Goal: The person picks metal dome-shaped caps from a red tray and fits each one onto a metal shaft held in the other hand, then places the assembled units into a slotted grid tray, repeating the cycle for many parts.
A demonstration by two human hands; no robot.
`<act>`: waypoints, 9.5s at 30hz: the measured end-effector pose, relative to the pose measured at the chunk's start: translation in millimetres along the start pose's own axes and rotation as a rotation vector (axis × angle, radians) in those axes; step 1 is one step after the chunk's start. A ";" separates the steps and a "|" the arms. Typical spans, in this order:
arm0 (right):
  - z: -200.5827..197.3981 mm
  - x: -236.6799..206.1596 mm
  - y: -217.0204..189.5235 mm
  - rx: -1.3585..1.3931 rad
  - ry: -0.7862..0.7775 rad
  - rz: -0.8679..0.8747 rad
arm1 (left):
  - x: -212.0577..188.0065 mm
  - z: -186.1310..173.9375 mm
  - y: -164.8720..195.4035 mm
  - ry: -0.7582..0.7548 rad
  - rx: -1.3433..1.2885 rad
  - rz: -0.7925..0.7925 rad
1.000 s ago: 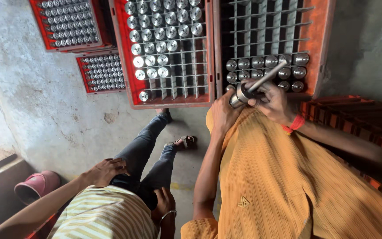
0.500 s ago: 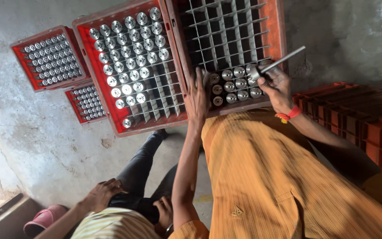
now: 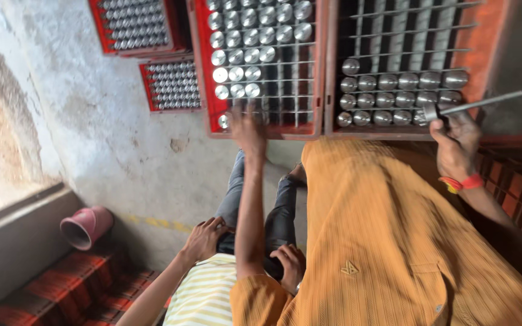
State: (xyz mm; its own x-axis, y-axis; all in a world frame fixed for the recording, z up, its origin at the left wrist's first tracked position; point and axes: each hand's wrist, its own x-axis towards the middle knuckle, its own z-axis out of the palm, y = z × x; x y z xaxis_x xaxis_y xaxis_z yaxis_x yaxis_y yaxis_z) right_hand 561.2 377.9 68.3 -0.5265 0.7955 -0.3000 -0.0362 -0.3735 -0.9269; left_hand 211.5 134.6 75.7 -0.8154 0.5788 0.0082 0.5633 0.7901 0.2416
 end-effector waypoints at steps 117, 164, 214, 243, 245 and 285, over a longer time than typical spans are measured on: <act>29.5 41.3 -32.1 -0.222 -0.521 0.002 | -57.9 33.6 199.6 -0.663 -0.759 0.198; 74.4 14.5 -3.2 -0.028 -0.392 0.172 | -24.5 35.1 75.8 -0.180 -1.762 -0.539; -60.6 32.2 -20.7 0.935 0.174 0.159 | 32.3 -5.3 95.5 0.086 -0.329 0.070; 78.5 11.1 13.4 -0.320 -0.486 0.010 | -30.8 35.7 103.2 -0.216 -1.374 -0.316; 91.8 11.2 -2.5 -0.299 -0.495 -0.071 | -50.0 27.0 130.8 -0.158 -1.126 -0.095; -41.5 10.4 10.8 -0.125 0.146 -0.083 | 25.9 38.3 122.4 0.151 -0.550 0.275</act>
State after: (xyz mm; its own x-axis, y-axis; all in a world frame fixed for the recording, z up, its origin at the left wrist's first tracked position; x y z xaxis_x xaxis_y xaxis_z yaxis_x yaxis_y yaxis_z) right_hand 590.6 401.9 45.8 -0.3972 0.8851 -0.2424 0.0359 -0.2490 -0.9678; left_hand 264.5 254.0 68.4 -0.6828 0.6797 0.2680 0.6369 0.3741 0.6741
